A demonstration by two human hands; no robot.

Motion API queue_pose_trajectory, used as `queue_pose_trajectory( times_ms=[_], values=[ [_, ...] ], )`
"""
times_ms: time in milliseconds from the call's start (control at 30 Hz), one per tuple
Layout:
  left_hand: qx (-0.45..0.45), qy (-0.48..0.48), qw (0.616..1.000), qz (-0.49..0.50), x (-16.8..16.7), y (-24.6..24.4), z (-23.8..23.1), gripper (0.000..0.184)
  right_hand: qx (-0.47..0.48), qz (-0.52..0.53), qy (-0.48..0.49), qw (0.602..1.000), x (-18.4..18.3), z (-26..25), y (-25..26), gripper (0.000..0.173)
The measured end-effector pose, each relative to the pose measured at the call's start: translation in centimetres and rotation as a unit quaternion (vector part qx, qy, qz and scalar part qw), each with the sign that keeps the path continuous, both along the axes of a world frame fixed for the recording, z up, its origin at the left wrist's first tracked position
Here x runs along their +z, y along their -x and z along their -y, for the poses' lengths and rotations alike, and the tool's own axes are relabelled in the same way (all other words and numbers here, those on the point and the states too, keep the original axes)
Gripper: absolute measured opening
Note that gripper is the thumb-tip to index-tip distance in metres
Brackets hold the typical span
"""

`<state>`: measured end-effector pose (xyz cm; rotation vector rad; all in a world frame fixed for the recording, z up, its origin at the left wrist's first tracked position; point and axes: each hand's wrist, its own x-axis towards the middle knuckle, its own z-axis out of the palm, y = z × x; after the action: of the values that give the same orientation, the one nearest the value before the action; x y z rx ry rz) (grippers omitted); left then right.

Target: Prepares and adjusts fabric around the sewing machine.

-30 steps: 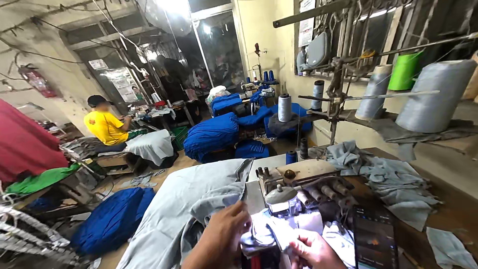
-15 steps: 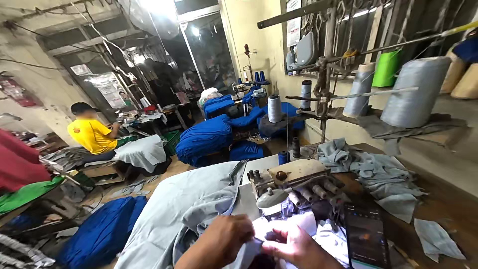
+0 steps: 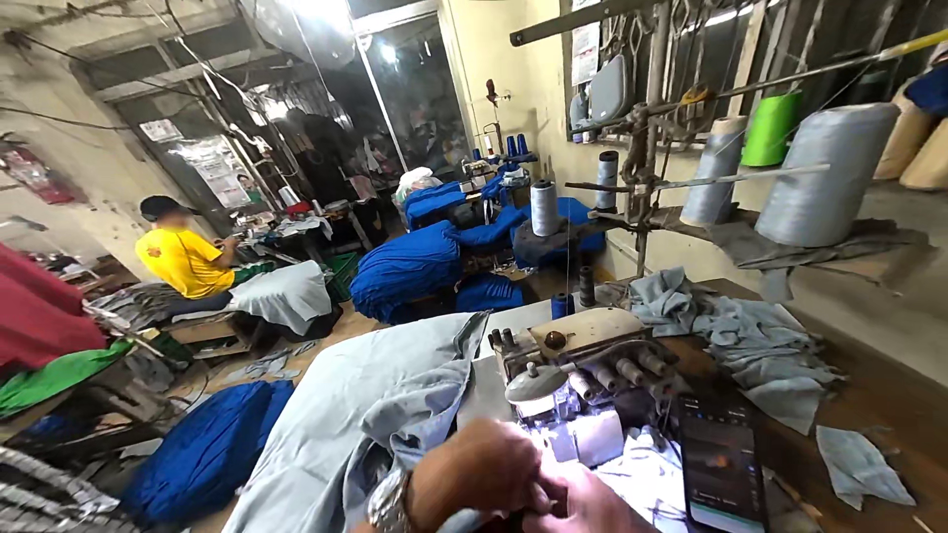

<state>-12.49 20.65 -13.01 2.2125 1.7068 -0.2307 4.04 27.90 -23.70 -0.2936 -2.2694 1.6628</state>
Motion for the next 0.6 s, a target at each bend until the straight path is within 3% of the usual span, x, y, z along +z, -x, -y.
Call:
queue_pose_trajectory(
  times_ms=[100, 200, 367, 500, 600],
  values=[
    [0.061, 0.081, 0.989, -0.105, 2.7, -0.3, -1.7, 0.036, -0.055, -0.077, -0.019, 0.995, -0.7, -1.8, 0.7, 0.017],
    [0.047, 0.075, 0.993, -0.084, 3.1, 0.6, -1.8, 0.031, -0.086, -0.130, -0.082, 0.984, -1.2, -3.5, 1.1, 0.024],
    [0.039, 0.076, 0.995, -0.049, 3.2, 0.8, -1.1, 0.029, -0.072, -0.164, -0.182, 0.967, -2.0, -4.7, 2.0, 0.013],
    [0.021, 0.058, 0.997, -0.052, 3.3, -0.4, -0.8, 0.023, 0.049, -0.074, -0.162, 0.983, 0.2, -4.2, 1.5, 0.013],
    [0.017, -0.018, 1.000, -0.010, 2.3, -0.3, 0.2, 0.021, 0.080, -0.063, -0.059, 0.993, -0.6, -2.7, 0.3, 0.026]
  ],
)
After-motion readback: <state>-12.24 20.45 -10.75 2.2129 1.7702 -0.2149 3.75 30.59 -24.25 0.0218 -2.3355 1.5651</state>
